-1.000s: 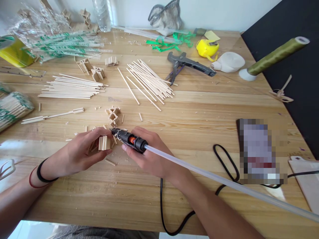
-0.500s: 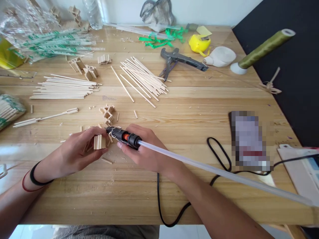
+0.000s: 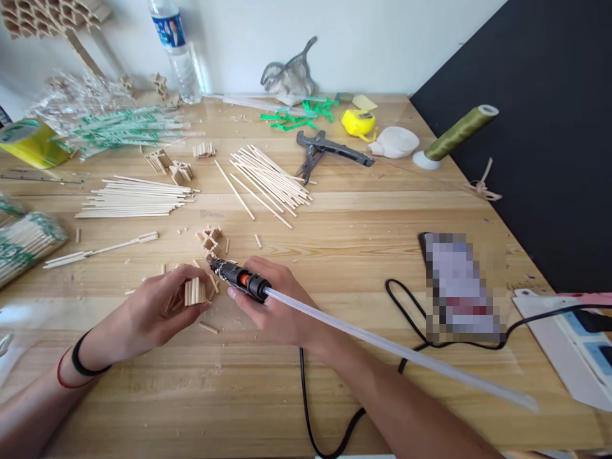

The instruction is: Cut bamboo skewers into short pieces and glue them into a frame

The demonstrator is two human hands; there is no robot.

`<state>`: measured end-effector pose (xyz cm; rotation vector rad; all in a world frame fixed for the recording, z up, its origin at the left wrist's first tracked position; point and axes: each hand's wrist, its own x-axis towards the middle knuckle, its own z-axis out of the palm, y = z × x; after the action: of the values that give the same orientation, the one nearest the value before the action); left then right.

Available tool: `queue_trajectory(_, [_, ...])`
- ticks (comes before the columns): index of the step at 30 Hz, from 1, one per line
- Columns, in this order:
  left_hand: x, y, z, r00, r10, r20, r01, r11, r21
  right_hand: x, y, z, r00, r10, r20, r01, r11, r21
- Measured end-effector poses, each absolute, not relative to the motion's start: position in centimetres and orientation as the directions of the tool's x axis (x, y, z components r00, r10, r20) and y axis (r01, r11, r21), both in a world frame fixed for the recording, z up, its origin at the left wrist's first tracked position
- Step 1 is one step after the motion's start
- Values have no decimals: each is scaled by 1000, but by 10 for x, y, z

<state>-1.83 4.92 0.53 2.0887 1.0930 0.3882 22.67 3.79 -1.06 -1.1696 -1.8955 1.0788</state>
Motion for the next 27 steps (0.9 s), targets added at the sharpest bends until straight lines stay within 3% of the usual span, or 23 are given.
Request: queue_trajectory(27, [-21,47,-4,603,794,-84,569,-353,743,226,39,-15,-426,899,103,343,266,-901])
